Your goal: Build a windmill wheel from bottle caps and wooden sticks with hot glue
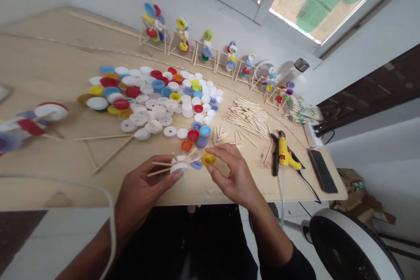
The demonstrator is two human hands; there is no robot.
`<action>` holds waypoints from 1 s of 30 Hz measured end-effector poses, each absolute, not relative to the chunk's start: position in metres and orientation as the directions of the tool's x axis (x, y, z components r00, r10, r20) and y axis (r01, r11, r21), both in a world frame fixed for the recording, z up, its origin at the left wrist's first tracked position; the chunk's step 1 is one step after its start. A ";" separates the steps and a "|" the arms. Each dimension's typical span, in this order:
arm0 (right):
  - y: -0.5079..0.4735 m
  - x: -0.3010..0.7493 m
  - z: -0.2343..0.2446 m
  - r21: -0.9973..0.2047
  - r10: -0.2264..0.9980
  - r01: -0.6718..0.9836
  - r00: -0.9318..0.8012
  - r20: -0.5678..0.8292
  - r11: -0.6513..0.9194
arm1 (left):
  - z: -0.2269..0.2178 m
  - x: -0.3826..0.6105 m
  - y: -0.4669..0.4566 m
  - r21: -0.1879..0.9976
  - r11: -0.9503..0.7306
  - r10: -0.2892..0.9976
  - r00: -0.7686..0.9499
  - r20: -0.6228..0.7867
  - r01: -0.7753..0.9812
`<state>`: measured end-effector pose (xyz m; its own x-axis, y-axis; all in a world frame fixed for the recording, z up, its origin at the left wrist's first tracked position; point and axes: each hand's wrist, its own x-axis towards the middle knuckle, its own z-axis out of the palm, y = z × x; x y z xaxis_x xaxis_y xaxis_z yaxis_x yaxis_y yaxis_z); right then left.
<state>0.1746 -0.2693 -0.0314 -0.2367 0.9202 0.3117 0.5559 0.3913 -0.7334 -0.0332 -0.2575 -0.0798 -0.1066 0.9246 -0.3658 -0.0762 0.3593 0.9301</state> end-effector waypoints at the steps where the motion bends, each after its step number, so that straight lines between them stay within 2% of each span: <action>1: -0.269 0.173 -0.031 -0.711 0.915 0.576 -0.257 0.312 0.404 | -0.079 -0.033 -0.258 0.934 0.353 0.928 -0.104 -0.358 -0.063; 9: -0.265 0.170 -0.031 -0.559 0.880 0.680 -0.361 0.307 0.474 | -0.079 -0.034 -0.260 0.947 0.322 0.945 -0.055 -0.322 0.001; 14: -0.263 0.169 -0.032 -0.528 0.874 0.696 -0.379 0.304 0.486 | -0.082 -0.035 -0.260 0.960 0.272 0.962 -0.030 -0.271 0.068; 30: -0.263 0.170 -0.033 -0.492 0.866 0.713 -0.424 0.265 0.500 | -0.084 -0.038 -0.260 0.963 0.232 0.972 -0.003 -0.233 0.137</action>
<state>0.1699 -0.2634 -0.0326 -0.4243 0.8657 0.2654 0.7127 0.5001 -0.4918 -0.0383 -0.2602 -0.0836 -0.0026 0.9724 -0.2335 0.1369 0.2316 0.9631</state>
